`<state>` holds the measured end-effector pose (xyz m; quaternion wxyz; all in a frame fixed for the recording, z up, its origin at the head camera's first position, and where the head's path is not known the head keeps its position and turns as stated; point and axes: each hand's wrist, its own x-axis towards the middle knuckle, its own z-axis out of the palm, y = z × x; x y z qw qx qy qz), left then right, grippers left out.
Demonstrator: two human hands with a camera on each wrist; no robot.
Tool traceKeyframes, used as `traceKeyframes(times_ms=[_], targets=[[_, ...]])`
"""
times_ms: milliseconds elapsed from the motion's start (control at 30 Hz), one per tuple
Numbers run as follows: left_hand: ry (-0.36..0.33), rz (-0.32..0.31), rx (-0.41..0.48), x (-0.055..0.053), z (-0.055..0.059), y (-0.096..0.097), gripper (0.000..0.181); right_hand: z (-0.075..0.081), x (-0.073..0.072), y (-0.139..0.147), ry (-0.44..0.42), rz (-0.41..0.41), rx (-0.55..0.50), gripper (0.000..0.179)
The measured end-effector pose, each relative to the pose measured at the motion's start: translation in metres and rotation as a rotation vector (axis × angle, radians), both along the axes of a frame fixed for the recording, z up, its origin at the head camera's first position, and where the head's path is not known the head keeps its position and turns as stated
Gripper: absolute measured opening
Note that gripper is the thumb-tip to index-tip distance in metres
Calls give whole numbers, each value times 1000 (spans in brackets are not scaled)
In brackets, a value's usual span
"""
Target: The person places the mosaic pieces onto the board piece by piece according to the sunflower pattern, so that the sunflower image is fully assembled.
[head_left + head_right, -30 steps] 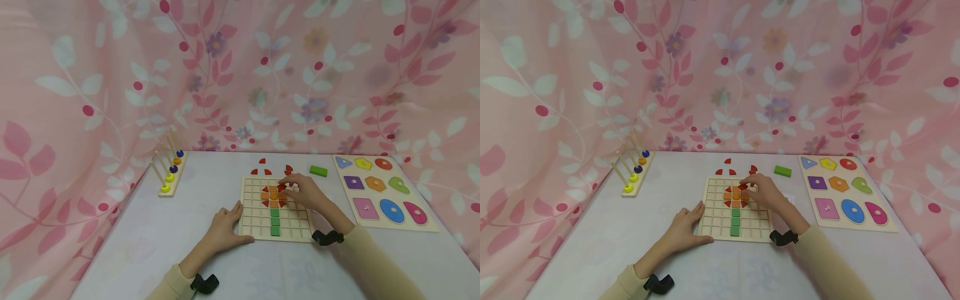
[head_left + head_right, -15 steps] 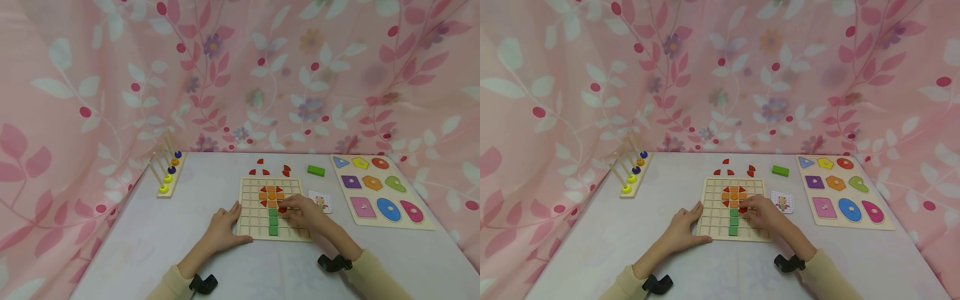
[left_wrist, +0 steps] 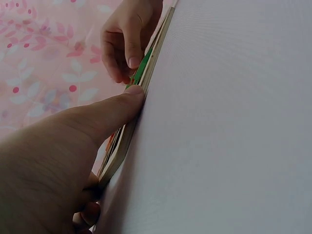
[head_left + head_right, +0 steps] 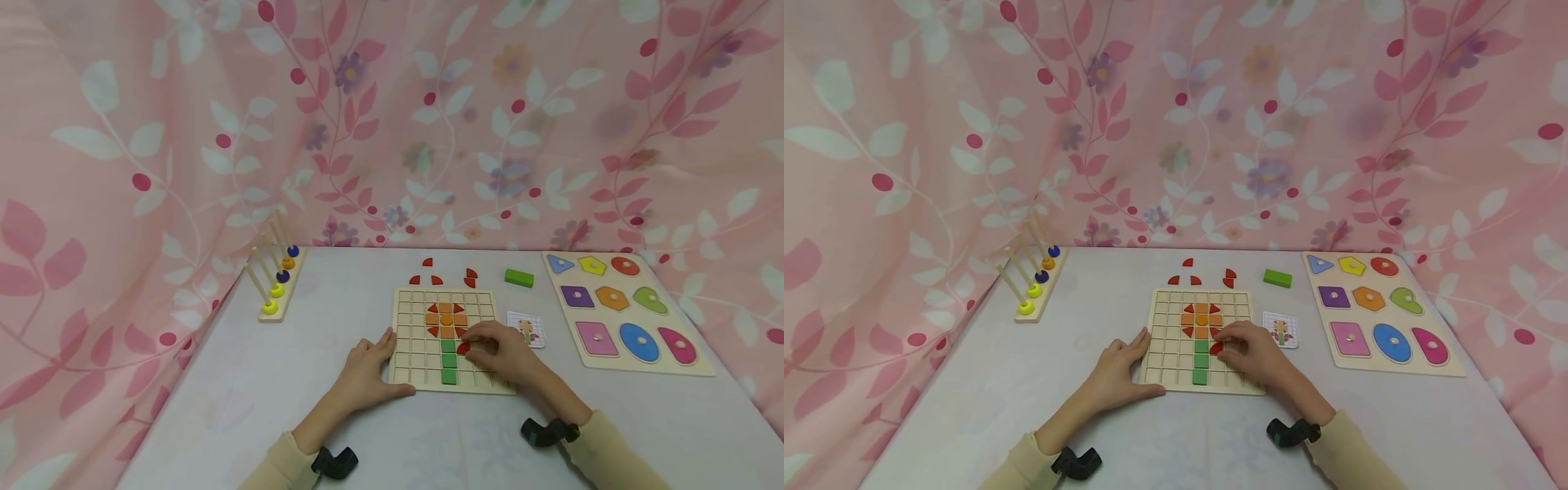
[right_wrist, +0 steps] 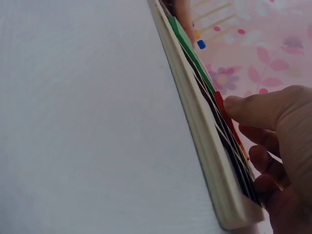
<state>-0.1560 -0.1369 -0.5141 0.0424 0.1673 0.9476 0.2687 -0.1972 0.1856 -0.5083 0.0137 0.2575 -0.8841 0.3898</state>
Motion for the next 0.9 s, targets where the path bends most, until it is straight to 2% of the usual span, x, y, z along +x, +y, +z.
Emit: traceKeyframes(times_ms=[200, 333, 667, 900], targets=[[-6, 2, 1, 0, 1, 1, 115, -11, -1, 4, 71, -18, -69, 25], [-6, 3, 0, 0, 1, 1, 115, -14, -1, 4, 82, -17, -89, 27], [-16, 3, 10, 0, 1, 0, 114, -17, 0, 5, 117, -6, -102, 27], [-4, 1, 11, 0, 0, 0, 115, -19, -2, 5, 111, -10, -86, 26]])
